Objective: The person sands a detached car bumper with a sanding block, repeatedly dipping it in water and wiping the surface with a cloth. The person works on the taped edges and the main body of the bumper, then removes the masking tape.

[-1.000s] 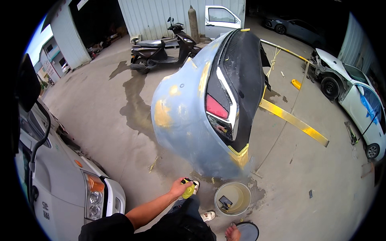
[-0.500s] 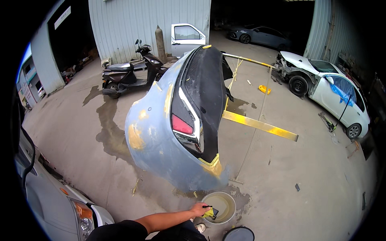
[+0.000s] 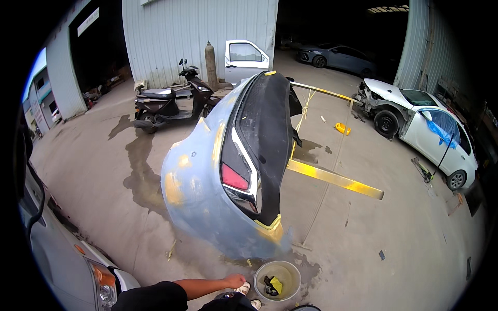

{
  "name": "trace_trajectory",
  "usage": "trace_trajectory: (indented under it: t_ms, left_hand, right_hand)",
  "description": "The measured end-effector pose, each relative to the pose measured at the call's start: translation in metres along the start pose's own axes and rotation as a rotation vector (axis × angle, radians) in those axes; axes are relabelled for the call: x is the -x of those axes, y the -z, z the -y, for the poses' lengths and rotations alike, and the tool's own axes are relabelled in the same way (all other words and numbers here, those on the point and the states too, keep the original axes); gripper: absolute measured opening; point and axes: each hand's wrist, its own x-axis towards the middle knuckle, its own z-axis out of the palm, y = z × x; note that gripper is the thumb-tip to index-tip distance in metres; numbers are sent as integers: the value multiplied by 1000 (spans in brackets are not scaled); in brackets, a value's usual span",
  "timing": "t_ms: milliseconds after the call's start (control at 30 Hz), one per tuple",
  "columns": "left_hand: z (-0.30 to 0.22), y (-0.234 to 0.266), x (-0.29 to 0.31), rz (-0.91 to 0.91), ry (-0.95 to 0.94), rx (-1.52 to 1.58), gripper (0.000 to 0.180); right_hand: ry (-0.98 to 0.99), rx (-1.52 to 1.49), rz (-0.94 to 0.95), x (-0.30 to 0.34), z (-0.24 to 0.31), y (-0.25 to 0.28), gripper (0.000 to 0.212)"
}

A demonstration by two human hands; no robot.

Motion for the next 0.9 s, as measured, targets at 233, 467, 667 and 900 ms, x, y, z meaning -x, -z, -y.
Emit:
trace_trajectory:
  t_ms: [233,467,667,900]
  left_hand:
    - [-99,255,74,-605,7,332,27]
    - [-125,480,47,-925,-243,252,24]
    - [-136,587,6,-794,-315,41,21]
    - [-154,636,-15,-593,-615,-452,15]
  right_hand:
    - [-309,-1079,-37,-33,53,41,32]
    - [-377,-1388,-110,-32,94,47,16]
    - [-480,-1592,-132,-68,132,16,13]
    - [-314,-1262,-423,-56,179,-11,12]
